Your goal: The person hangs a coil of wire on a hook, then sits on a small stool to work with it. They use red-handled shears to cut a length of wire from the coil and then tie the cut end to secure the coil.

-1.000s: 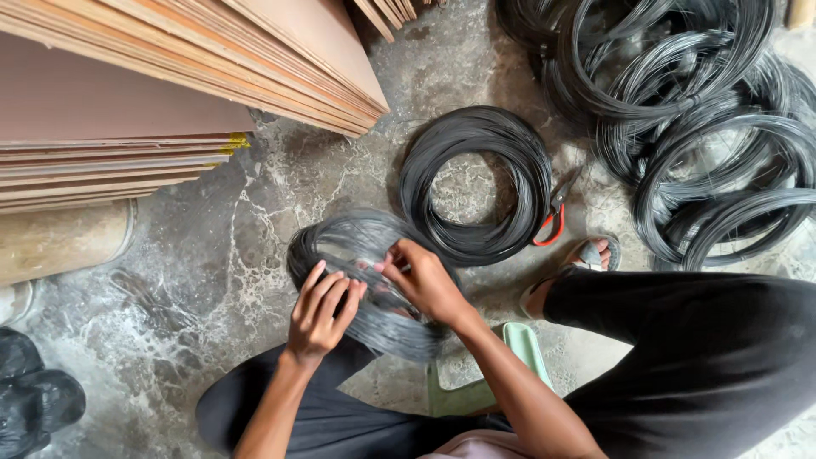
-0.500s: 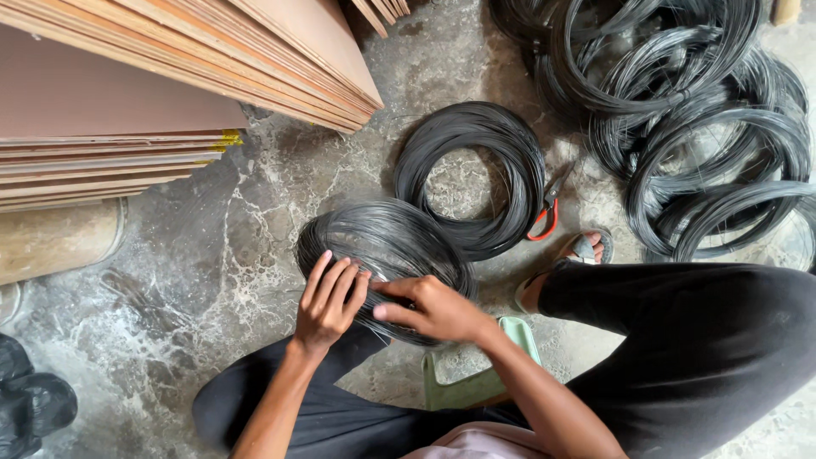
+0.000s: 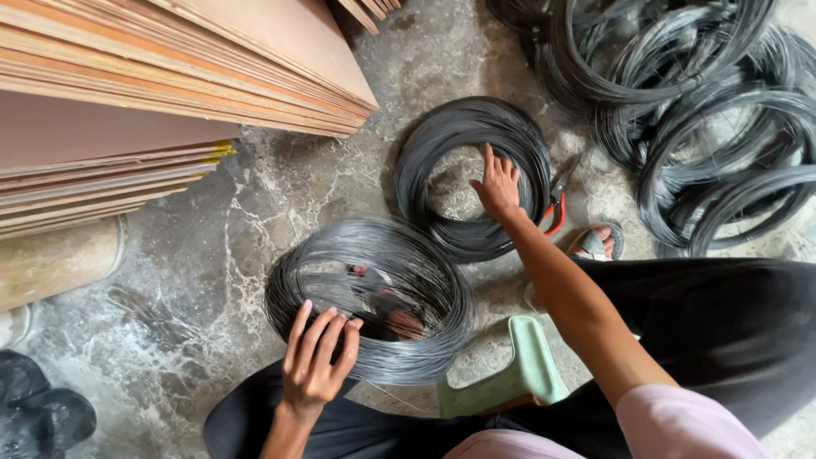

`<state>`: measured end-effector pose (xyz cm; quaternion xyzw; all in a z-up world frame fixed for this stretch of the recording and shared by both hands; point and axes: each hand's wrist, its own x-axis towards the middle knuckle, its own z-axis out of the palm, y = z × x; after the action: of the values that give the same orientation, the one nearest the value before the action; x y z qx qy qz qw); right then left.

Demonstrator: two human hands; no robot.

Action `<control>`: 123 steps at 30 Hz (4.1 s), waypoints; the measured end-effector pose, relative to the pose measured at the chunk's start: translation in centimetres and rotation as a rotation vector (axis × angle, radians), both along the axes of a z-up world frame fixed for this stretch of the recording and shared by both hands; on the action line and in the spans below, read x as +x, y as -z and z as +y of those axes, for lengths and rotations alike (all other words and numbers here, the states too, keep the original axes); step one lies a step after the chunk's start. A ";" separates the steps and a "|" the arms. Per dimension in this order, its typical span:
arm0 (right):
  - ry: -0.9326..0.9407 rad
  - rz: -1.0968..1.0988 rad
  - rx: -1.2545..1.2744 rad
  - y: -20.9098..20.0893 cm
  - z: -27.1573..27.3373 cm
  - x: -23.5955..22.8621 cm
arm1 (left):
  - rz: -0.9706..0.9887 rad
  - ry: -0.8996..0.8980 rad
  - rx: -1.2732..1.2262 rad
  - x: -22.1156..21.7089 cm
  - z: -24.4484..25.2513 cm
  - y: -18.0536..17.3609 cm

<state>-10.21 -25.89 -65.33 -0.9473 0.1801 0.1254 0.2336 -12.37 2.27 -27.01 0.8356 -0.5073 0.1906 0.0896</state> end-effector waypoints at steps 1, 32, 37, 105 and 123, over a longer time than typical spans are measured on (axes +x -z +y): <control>-0.001 -0.008 0.002 0.1 0.0 0.2 | -0.008 -0.001 0.002 0.0 0.2 -0.1; -0.074 -0.582 0.601 -29.6 6.6 -7.0 | -0.017 0.160 -0.082 -2.0 0.3 2.6; 0.355 -0.001 0.351 -15.7 2.6 -4.4 | -0.057 0.178 -0.094 -1.7 -0.2 1.3; 1.208 0.961 2.303 -17.4 16.3 -11.8 | -0.323 0.416 0.052 6.9 1.0 8.9; 1.389 0.380 2.384 -16.5 19.7 -11.9 | -0.368 0.412 -0.139 4.3 0.0 6.8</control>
<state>-22.12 -6.14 -48.85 0.1339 0.4226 0.1864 0.8768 -8.10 2.28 -33.81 0.6580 -0.6599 0.3514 0.0900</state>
